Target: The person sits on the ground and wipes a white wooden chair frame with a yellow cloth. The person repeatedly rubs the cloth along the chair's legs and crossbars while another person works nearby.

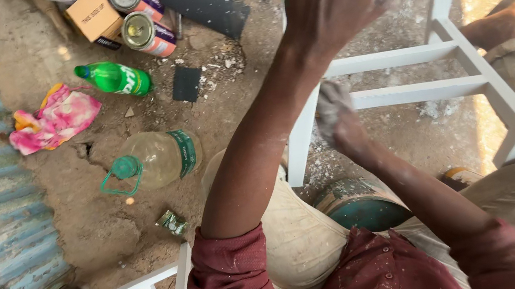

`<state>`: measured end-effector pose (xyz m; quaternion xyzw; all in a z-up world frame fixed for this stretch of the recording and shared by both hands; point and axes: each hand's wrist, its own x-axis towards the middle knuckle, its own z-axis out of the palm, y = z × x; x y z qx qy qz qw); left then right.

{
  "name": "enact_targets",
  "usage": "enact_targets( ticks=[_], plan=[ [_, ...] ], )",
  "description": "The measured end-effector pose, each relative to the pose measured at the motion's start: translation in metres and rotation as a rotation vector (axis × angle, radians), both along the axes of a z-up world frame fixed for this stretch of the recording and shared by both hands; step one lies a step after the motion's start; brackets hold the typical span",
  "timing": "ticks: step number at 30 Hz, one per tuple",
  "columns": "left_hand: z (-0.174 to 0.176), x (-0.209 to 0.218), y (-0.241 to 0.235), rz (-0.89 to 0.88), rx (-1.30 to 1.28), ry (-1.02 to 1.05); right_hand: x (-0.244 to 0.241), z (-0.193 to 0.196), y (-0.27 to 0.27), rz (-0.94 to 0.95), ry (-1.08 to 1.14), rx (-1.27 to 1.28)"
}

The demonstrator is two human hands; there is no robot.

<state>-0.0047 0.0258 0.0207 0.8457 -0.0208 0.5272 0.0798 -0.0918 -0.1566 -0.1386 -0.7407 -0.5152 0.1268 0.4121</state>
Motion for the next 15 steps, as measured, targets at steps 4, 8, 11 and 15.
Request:
enact_targets(
  ticks=[4,8,11,15],
  plan=[
    [0.005,-0.008,0.005,0.059,0.008,0.212,0.018,-0.049,-0.016,0.123,-0.222,-0.325],
    [0.011,-0.018,0.010,0.076,0.014,0.390,0.098,-0.040,-0.116,-0.237,-0.492,-0.588],
    [0.012,-0.023,0.010,0.116,0.049,0.352,0.139,-0.016,-0.158,-0.375,-0.687,-0.970],
    [0.006,-0.024,0.012,0.146,0.073,0.353,0.111,-0.008,-0.133,-0.378,-0.945,-1.141]
  ],
)
